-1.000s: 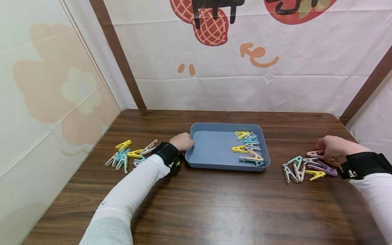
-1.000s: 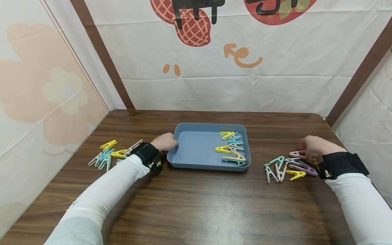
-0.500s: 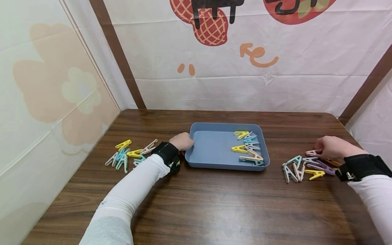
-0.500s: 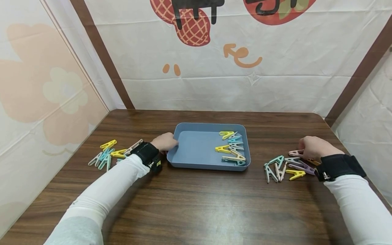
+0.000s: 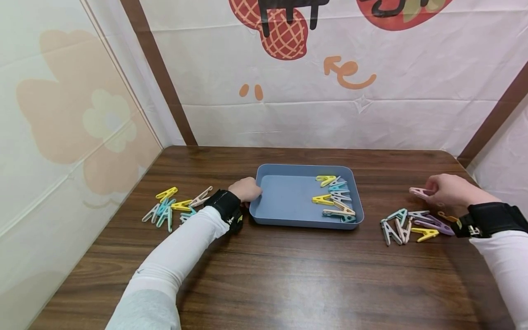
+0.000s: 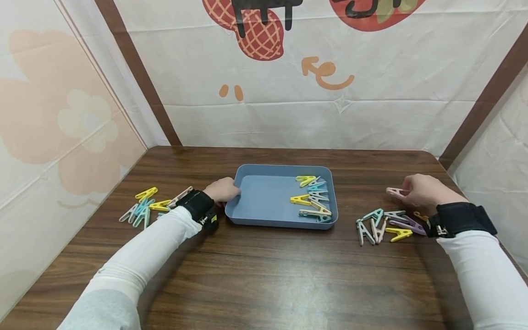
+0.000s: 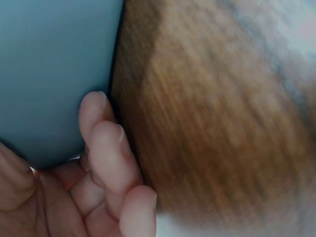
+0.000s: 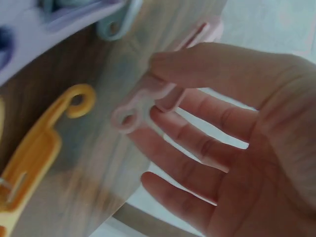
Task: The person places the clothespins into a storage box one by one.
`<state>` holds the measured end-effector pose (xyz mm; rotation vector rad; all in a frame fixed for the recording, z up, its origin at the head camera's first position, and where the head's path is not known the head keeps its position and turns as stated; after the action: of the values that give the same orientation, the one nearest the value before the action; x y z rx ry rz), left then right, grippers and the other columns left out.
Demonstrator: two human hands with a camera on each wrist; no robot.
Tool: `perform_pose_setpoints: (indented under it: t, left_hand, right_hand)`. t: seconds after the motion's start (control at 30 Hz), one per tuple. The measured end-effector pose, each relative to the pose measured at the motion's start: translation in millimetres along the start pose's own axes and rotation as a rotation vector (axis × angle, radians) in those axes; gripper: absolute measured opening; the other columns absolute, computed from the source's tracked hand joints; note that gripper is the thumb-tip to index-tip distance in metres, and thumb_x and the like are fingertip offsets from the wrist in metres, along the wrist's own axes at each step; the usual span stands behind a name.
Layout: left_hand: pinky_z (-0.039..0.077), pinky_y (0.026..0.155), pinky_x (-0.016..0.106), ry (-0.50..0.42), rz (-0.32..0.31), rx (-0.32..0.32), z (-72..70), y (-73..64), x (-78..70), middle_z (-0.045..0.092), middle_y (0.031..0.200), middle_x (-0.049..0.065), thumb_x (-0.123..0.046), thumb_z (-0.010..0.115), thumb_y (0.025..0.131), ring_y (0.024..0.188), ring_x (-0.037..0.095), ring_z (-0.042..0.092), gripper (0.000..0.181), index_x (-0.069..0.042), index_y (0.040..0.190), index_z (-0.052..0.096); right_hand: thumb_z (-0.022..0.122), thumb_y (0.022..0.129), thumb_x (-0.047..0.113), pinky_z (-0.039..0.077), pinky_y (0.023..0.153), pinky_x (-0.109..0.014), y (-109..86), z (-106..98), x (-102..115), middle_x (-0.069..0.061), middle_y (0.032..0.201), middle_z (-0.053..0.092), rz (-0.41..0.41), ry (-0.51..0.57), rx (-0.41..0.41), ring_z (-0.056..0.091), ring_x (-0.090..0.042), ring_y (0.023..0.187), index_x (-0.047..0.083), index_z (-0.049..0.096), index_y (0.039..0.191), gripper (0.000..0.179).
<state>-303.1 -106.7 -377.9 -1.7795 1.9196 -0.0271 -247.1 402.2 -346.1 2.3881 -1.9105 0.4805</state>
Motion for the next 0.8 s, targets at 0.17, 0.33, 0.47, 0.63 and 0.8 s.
perform_pose_setpoints:
  t: [0.17,0.33,0.47,0.63,0.8]
  left_hand:
    - [0.047,0.048,0.032,0.004,-0.003,0.003,-0.1,2.8,0.0,0.064,0.065,0.011,-0.02,0.044,0.095,0.052,0.022,0.06,0.028,-0.004,0.083,0.063]
    - [0.047,0.048,0.032,0.012,-0.008,0.003,0.1,2.7,-0.3,0.064,0.065,0.01,-0.021,0.044,0.095,0.052,0.021,0.06,0.027,-0.004,0.084,0.063]
    - [0.047,0.048,0.032,0.015,-0.008,0.009,-0.1,1.1,-0.4,0.065,0.065,0.011,-0.021,0.044,0.095,0.052,0.022,0.06,0.028,-0.004,0.084,0.063]
    - [0.047,0.048,0.033,0.01,-0.007,0.001,-1.2,-0.2,-1.4,0.065,0.066,0.011,-0.022,0.044,0.096,0.053,0.022,0.06,0.029,-0.004,0.084,0.063]
    - [0.047,0.048,0.032,0.01,-0.011,0.001,-0.5,-0.7,-0.6,0.064,0.065,0.011,-0.022,0.045,0.096,0.052,0.022,0.06,0.029,-0.004,0.082,0.063]
  right_hand:
    - [0.07,0.086,0.02,0.043,0.06,-0.038,6.5,-4,18,-0.004,0.074,0.058,-0.009,0.0,-0.091,0.053,-0.023,0.067,-0.002,0.061,0.088,0.024]
    - [0.07,0.087,0.024,0.045,0.063,-0.042,16.4,-11,45,-0.004,0.076,0.06,-0.073,-0.029,-0.131,0.054,-0.021,0.068,-0.002,0.062,0.09,0.028]
    - [0.072,0.085,0.021,0.045,0.064,-0.042,24.3,-15,70,-0.004,0.077,0.06,-0.143,-0.04,-0.145,0.055,-0.02,0.069,-0.001,0.062,0.091,0.025]
    - [0.071,0.083,0.022,0.046,0.067,-0.043,34.3,-15,102,-0.004,0.08,0.061,-0.199,-0.064,-0.159,0.056,-0.019,0.072,0.003,0.063,0.092,0.022]
    - [0.068,0.085,0.024,0.045,0.065,-0.041,47.5,-10,133,-0.002,0.08,0.059,-0.247,-0.103,-0.152,0.053,-0.02,0.072,0.007,0.062,0.092,0.02]
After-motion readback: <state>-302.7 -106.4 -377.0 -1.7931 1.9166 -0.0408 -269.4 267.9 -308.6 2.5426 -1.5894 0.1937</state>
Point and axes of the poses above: each hand's wrist, its own y-axis towards the middle knuckle, its own z-axis out of the palm, x = y × z, the point moved 1 cm from there along y, towards the middle knuckle
